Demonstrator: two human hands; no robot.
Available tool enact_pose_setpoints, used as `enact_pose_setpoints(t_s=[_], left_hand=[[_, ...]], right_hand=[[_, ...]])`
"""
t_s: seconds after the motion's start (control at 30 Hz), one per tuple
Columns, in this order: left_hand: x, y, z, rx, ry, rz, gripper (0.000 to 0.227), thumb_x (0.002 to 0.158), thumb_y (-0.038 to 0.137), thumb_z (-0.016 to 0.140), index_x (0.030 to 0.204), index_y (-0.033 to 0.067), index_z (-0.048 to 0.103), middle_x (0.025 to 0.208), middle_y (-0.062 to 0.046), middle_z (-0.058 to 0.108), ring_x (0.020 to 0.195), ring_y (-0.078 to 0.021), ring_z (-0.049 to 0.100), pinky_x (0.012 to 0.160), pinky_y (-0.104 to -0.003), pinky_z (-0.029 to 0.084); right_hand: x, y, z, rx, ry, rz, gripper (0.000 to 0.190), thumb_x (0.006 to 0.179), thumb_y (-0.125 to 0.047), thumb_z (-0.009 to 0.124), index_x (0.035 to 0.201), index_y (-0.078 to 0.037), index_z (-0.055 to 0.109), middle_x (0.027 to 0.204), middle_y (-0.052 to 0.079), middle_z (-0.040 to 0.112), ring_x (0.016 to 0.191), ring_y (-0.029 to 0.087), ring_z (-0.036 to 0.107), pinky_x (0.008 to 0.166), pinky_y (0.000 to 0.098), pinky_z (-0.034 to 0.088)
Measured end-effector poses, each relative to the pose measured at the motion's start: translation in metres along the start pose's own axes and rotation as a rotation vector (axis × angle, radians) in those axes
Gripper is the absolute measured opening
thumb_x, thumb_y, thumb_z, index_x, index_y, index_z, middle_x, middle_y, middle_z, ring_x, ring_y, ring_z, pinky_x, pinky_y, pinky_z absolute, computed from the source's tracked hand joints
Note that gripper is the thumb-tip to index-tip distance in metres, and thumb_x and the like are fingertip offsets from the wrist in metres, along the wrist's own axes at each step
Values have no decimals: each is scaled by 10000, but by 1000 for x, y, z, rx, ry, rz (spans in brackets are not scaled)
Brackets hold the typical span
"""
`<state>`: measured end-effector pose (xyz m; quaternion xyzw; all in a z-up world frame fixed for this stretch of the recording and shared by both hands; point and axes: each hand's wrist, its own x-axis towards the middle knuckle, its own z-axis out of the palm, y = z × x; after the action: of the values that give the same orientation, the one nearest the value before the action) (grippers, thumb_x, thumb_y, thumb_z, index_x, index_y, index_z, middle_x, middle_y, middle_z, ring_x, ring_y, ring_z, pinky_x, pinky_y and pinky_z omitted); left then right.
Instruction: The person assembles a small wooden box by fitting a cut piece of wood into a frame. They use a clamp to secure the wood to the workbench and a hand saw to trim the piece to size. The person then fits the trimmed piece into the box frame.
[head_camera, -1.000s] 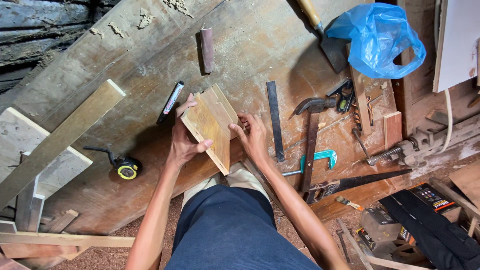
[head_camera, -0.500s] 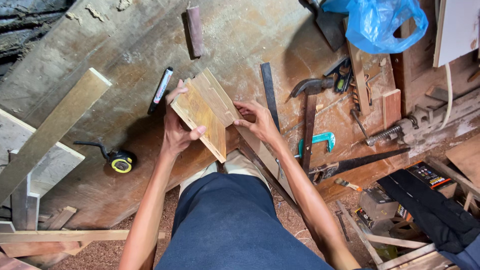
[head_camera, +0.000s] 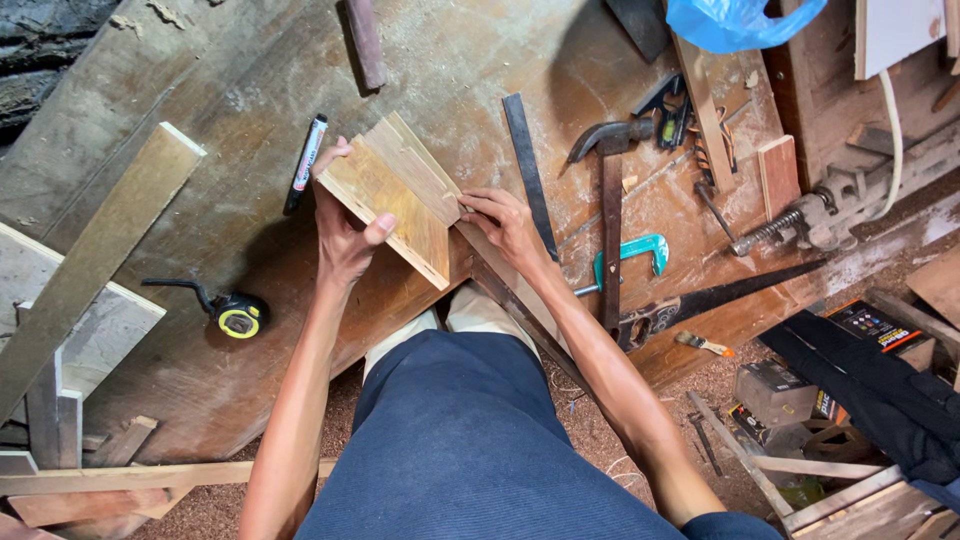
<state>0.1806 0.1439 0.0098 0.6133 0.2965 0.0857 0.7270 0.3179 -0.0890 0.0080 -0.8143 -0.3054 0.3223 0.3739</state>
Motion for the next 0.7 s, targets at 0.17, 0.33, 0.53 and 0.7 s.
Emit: enact_pose_setpoints(t_s=[0.17,0.33,0.53,0.7], left_hand=[[-2,2,0,-26,1,-30,957,820,467,795,1574,108,327,1553,-195,396,1441,-320,457,1258,-482,391],[0,6,6,-3,-4,-19,951,837,490,773,1582,110,320,1554,-191,415,1444,-325,490,1234,-485,429],[8,6,10,64,-25,-32,959,825,516,734,1583,116,302,1561,-191,435,1423,-334,530,1203,-481,459],[10,4,11,70,-18,3,944,836,481,742,1587,112,306,1595,-215,427,1446,-358,519,1211,-487,456]], right_hand=[[1,6,1,-17,-6,-26,270,869,-30,779,1137,-24,748,1198,146,735,1083,304,718,916,370,572],[-3,11,1,21,-7,-24,181,865,-9,768,1045,-7,748,1194,141,744,1039,289,732,887,365,581],[-2,15,1,43,-18,-14,150,867,10,758,1015,1,739,1197,128,749,997,269,735,852,357,583],[1,16,-1,32,-22,9,124,857,2,768,976,5,736,1191,123,753,980,273,732,843,361,579]])
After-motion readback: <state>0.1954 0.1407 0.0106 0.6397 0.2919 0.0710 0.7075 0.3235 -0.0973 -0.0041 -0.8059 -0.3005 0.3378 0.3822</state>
